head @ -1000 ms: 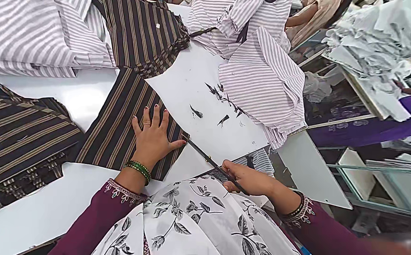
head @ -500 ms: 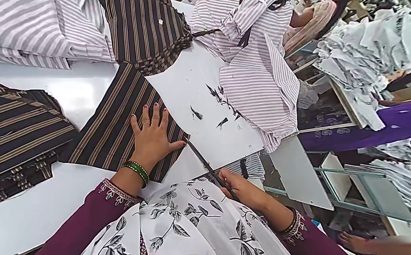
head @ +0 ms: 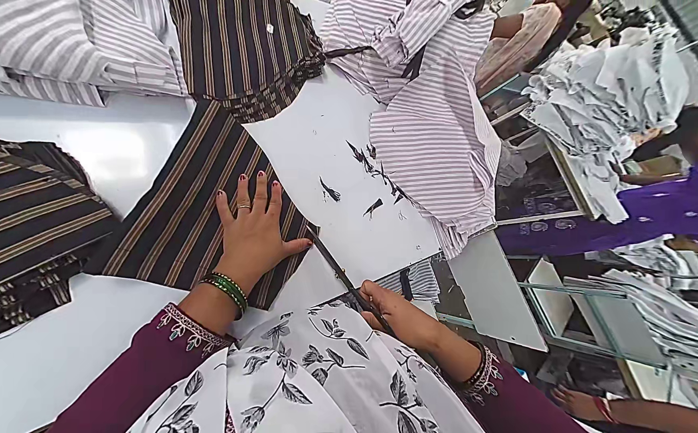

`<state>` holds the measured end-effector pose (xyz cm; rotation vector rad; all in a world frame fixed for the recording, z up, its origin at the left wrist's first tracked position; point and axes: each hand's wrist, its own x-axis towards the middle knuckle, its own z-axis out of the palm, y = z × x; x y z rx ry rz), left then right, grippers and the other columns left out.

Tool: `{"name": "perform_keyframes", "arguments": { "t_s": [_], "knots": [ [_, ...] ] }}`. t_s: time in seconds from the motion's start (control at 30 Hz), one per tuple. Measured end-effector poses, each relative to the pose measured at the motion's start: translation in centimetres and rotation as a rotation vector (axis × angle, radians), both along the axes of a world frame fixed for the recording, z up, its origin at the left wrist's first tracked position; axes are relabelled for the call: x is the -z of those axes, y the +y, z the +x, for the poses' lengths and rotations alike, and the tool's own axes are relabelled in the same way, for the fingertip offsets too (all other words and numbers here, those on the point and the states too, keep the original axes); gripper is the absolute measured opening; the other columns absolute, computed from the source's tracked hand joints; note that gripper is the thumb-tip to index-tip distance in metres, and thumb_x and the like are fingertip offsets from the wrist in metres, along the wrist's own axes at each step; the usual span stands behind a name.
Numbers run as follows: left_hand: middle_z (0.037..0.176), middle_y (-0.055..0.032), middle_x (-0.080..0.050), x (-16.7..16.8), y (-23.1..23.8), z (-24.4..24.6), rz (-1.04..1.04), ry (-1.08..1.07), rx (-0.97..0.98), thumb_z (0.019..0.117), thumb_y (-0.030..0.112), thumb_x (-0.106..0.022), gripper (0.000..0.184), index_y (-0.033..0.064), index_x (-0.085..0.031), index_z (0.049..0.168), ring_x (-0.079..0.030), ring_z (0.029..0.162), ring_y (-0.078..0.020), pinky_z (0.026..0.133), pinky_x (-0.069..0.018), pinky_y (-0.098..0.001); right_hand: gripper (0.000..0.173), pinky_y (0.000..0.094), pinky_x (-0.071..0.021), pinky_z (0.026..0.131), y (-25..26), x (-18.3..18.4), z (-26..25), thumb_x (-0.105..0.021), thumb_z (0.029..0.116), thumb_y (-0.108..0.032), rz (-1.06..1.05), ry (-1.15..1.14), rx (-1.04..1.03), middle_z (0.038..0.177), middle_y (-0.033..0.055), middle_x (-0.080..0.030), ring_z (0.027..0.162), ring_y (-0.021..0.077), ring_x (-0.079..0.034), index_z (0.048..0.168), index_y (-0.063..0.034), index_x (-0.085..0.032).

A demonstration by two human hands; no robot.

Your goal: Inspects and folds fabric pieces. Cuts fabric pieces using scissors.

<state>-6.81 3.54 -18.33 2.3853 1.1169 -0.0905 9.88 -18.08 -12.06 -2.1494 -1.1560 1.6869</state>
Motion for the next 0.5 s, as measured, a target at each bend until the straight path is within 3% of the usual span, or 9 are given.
{"name": "perform_keyframes", "arguments": {
  "t_s": [0.2, 0.4, 0.5],
  "knots": [
    [0.172, -0.0201, -0.002, -0.1, 0.0, 0.0, -0.019, 0.009, 0.010, 0.0757, 0.081, -0.066, 0.125, 0.0052, -0.020, 0.164, 0.005, 0.158, -0.0420, 0.117, 0.0051, -0.0737, 0.042, 0.0207, -0.0395, 0.060, 1.1, -0.2, 0.0, -0.065, 0.0953, -0.039, -0.060, 0.027, -0.033, 0.076, -0.0050, -0.043, 0.061, 0.0013, -0.043, 0.111, -0.0056, -0.044],
    [0.172, -0.0198, -0.003, 0.0, 0.0, 0.0, -0.007, 0.006, 0.019, 0.0752, 0.083, -0.064, 0.123, 0.0090, -0.022, 0.164, 0.004, 0.158, -0.0420, 0.117, 0.0035, -0.0742, 0.032, 0.0187, -0.0364, 0.058, 0.8, 0.5, -1.0, -0.059, 0.0990, -0.036, 0.059, 0.037, 0.041, 0.071, -0.0072, -0.042, 0.059, -0.0007, -0.042, 0.099, -0.0066, -0.047],
    [0.172, -0.0194, -0.001, -0.1, 0.0, 0.0, -0.028, 0.011, 0.025, 0.0759, 0.082, -0.065, 0.123, 0.0099, -0.020, 0.165, 0.006, 0.158, -0.0415, 0.117, 0.0042, -0.0743, 0.038, 0.0188, -0.0390, 0.060, 1.1, 0.4, -0.9, -0.059, 0.0977, -0.040, 0.018, 0.057, 0.011, 0.075, -0.0064, -0.044, 0.062, -0.0006, -0.044, 0.106, -0.0055, -0.046]
  ]
}}
